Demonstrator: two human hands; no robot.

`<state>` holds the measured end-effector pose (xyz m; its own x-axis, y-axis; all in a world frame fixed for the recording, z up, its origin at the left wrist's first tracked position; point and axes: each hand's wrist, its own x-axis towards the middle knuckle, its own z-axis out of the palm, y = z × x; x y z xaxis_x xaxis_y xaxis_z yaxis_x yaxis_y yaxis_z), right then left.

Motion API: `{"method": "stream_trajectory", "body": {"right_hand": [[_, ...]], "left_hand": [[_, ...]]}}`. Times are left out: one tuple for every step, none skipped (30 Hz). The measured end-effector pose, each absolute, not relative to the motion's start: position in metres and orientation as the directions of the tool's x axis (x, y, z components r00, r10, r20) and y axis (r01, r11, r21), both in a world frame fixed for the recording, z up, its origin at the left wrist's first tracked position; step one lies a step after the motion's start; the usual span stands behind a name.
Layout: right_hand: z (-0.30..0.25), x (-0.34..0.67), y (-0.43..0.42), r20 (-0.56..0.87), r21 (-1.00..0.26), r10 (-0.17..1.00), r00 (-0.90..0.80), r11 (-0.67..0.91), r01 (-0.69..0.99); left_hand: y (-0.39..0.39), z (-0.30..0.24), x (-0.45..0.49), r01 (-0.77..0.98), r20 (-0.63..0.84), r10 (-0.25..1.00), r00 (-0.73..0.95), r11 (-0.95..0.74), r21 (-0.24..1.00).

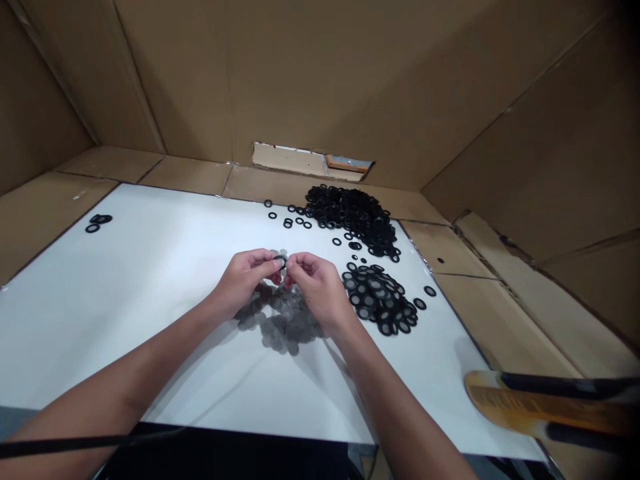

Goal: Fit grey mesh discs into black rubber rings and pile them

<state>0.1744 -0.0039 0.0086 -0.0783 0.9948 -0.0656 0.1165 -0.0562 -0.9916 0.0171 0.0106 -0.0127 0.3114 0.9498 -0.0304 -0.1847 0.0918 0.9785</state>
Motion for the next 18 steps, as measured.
{"method": "stream_trajectory", "body": {"right_hand": [[0.0085,0.1745,-0.004,-0.062,-0.991,0.995,-0.076,-0.053,0.119],[0.0084,0.1746,-0.0043,-0.057,-0.991,0.996,-0.073,-0.048,0.122],[0.0084,0.1747,-0.0045,-0.053,-0.991,0.996,-0.071,-0.044,0.128],[0.0085,0.1748,-0.0047,-0.052,-0.99,0.996,-0.073,-0.042,0.134],[0.0086,0.175,-0.0049,-0.052,-0.989,0.996,-0.077,-0.041,0.139],[0.0086,0.1753,-0.005,-0.053,-0.989,0.995,-0.082,-0.041,0.142],[0.0086,0.1754,-0.005,-0.056,-0.989,0.995,-0.086,-0.043,0.142],[0.0084,0.1756,-0.0049,-0.056,-0.989,0.995,-0.088,-0.043,0.141],[0.008,0.1756,-0.0047,-0.05,-0.99,0.995,-0.087,-0.037,0.139],[0.0074,0.1756,-0.0044,-0.036,-0.991,0.996,-0.087,-0.024,0.135],[0.0066,0.1755,-0.0041,-0.016,-0.992,0.996,-0.083,-0.005,0.13],[0.0057,0.1754,-0.0037,0.006,-0.991,0.997,-0.076,0.016,0.13],[0.0046,0.1753,-0.0034,0.029,-0.99,0.997,-0.067,0.038,0.137],[0.0036,0.1753,-0.0031,0.052,-0.987,0.997,-0.06,0.06,0.151],[0.0026,0.1755,-0.003,0.074,-0.982,0.996,-0.054,0.082,0.168],[0.0018,0.1759,-0.003,0.097,-0.977,0.994,-0.05,0.104,0.188],[0.0013,0.1765,-0.0032,0.12,-0.969,0.991,-0.05,0.128,0.212],[0.0012,0.1772,-0.0037,0.15,-0.958,0.987,-0.053,0.158,0.238]], "left_hand": [[0.0105,-0.013,0.017,-0.178,-0.032,0.951,0.308,0.091,0.98],[0.0105,-0.0132,0.0168,-0.17,-0.035,0.952,0.304,0.09,0.981],[0.0104,-0.0132,0.0167,-0.161,-0.04,0.953,0.3,0.092,0.983],[0.0104,-0.0129,0.0167,-0.153,-0.044,0.954,0.295,0.092,0.984],[0.0103,-0.0123,0.0167,-0.145,-0.046,0.956,0.291,0.092,0.985],[0.0103,-0.0115,0.0169,-0.135,-0.049,0.957,0.287,0.09,0.987],[0.0102,-0.0104,0.0171,-0.123,-0.051,0.958,0.283,0.089,0.988],[0.0101,-0.0093,0.0174,-0.11,-0.052,0.96,0.277,0.086,0.99],[0.0099,-0.0082,0.0175,-0.092,-0.051,0.963,0.265,0.078,0.993],[0.0096,-0.0074,0.0176,-0.068,-0.043,0.967,0.249,0.062,0.996],[0.0093,-0.0069,0.0174,-0.038,-0.023,0.973,0.23,0.033,0.999],[0.0089,-0.0069,0.0169,0.002,0.013,0.979,0.206,-0.014,1.0],[0.0084,-0.0073,0.0161,0.055,0.068,0.981,0.181,-0.079,0.995],[0.008,-0.0081,0.015,0.125,0.14,0.977,0.163,-0.161,0.979],[0.0076,-0.0091,0.0136,0.204,0.226,0.961,0.157,-0.255,0.945],[0.0074,-0.0103,0.012,0.284,0.316,0.934,0.165,-0.352,0.892],[0.0072,-0.0114,0.0103,0.356,0.402,0.897,0.183,-0.442,0.824],[0.0071,-0.0123,0.0084,0.414,0.474,0.855,0.209,-0.517,0.75]]}}
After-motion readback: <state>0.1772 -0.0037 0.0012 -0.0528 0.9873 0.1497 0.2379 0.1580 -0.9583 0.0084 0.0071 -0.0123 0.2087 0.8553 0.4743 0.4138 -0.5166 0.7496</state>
